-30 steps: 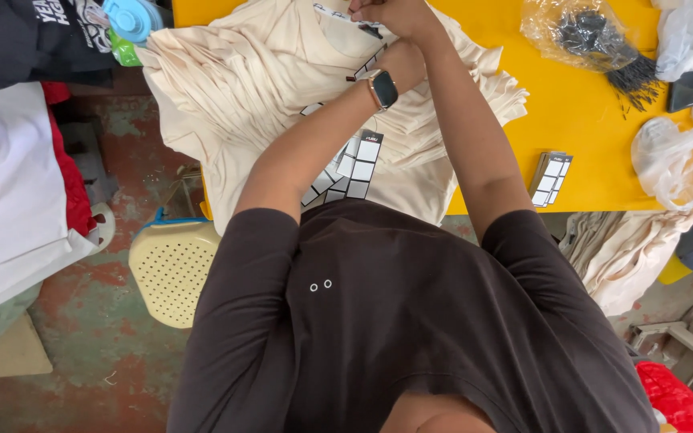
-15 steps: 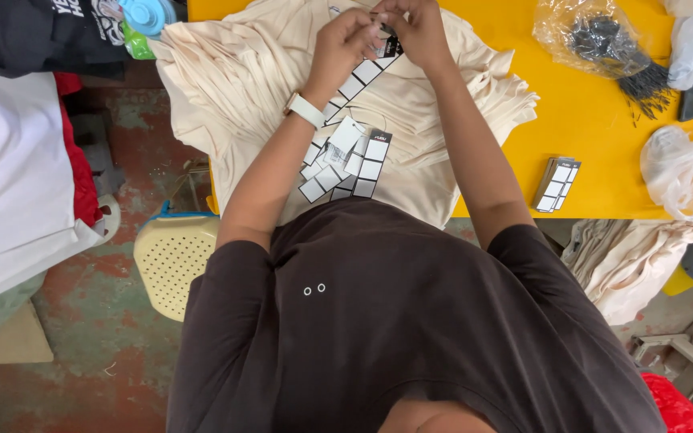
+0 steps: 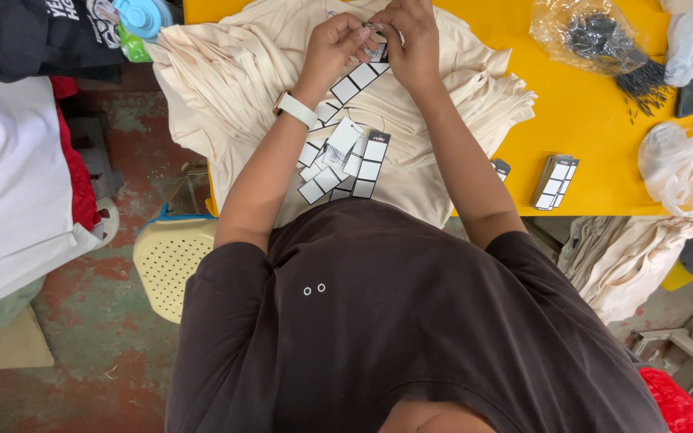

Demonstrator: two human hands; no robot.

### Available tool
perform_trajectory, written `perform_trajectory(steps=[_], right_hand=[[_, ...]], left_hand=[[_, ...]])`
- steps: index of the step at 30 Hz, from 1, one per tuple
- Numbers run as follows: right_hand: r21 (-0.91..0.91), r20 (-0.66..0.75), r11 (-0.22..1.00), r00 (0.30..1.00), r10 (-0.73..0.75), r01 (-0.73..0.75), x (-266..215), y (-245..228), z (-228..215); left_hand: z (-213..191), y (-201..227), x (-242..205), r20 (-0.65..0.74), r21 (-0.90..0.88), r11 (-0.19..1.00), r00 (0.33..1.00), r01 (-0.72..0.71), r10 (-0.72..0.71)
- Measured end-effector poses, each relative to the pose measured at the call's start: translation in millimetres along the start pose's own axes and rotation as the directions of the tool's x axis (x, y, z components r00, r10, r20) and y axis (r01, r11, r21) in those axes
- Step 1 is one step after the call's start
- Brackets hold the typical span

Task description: Attaching brand or price tags to the collars of a stack of t-shirts using a tagging gun.

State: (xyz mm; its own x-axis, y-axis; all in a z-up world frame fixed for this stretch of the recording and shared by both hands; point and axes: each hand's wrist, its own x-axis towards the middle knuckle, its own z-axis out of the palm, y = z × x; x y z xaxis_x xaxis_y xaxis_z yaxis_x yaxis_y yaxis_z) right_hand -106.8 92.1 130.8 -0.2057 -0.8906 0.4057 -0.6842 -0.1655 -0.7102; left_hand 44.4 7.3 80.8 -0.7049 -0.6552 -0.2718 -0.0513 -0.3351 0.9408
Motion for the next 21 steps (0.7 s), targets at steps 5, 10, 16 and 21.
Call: perform_trajectory(steps=[5, 10, 16, 21], right_hand=[[-0.177, -0.002, 0.978, 0.993, -0.116, 0.114, 1.1, -5.7, -3.3], [-0.109, -0.017, 0.988, 0.994, -0.109, 0.106, 3.4, -14.7, -8.2], [-0.163, 0.01, 0.977, 0.99, -0.139, 0.139, 1.0, -10.0, -4.9], [-0.278, 0.074, 0.937, 0.977, -0.199, 0.212, -1.1, -10.9, -7.3]], left_hand=[[6.0, 0.9, -3.6, 0.018, 0.024, 0.999, 1.0, -0.026, 0.026], [2.5, 6.2, -8.0, 0.02, -0.069, 0.997, 1.0, 0.019, -0.018], [3.2, 2.1, -7.2, 0.032, -0.054, 0.998, 0.999, 0.009, -0.007], [4.6, -4.2, -9.1, 0.013, -0.03, 0.999, 1.0, 0.02, -0.02]])
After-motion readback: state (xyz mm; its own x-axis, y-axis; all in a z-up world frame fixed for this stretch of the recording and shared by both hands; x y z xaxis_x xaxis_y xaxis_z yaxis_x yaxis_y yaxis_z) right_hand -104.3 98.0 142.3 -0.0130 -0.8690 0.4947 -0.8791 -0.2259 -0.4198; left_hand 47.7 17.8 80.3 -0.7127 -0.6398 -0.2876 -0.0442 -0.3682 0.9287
